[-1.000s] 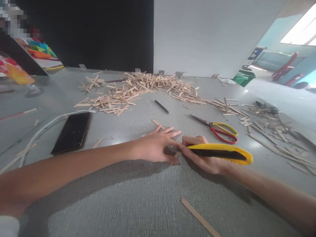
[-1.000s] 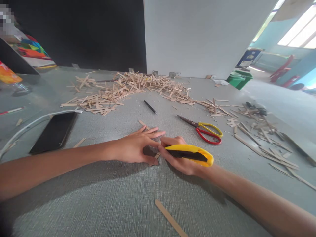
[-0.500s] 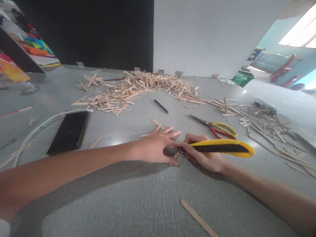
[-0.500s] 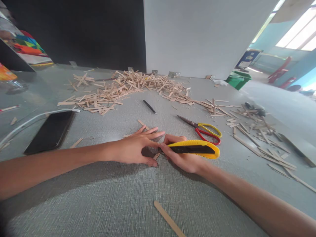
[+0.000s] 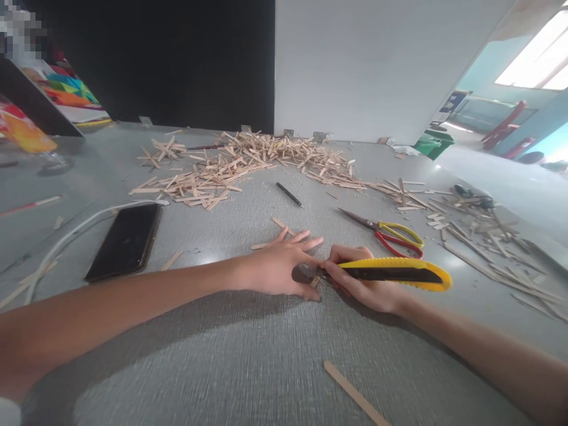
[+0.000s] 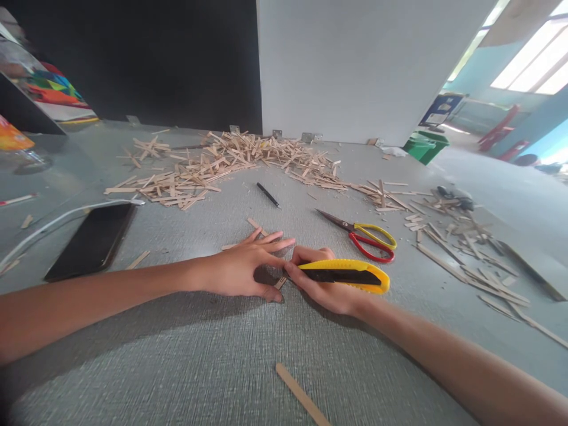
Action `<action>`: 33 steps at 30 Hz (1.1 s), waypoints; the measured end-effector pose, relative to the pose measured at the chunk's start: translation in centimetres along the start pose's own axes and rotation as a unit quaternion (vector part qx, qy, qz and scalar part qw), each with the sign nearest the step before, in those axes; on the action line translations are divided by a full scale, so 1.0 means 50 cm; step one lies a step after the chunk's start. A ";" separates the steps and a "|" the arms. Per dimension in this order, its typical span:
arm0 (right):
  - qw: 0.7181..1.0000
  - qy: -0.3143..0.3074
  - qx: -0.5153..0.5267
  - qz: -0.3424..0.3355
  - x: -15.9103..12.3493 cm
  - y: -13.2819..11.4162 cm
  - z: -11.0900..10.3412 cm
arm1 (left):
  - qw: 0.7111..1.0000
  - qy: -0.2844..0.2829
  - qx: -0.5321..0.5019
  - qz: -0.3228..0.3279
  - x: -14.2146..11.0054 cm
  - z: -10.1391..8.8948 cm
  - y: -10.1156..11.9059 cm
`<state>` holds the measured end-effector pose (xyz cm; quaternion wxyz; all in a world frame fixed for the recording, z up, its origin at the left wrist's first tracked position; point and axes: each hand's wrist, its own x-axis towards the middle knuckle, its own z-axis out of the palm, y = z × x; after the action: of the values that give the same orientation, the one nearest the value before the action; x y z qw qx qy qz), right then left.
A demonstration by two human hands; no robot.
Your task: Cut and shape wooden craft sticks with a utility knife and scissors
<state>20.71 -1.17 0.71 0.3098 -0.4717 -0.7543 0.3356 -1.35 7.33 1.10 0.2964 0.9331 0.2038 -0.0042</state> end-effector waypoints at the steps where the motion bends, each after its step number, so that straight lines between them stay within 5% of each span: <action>1: 1.000 -0.003 -0.003 -0.001 0.000 0.000 0.000 | 1.000 0.000 -0.001 -0.001 0.000 -0.001 0.001; 26: 0.996 -0.054 -0.075 0.006 0.008 -0.005 -0.012 | 1.000 0.006 0.010 -0.018 -0.008 -0.010 0.025; 33: 0.998 -0.028 0.054 0.034 0.001 0.005 0.000 | 1.000 0.018 0.017 -0.005 -0.009 0.001 0.013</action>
<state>20.79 -1.03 0.51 0.3018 -0.4697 -0.7273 0.3992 -1.49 6.63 1.47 0.2770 0.9369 0.2133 0.0077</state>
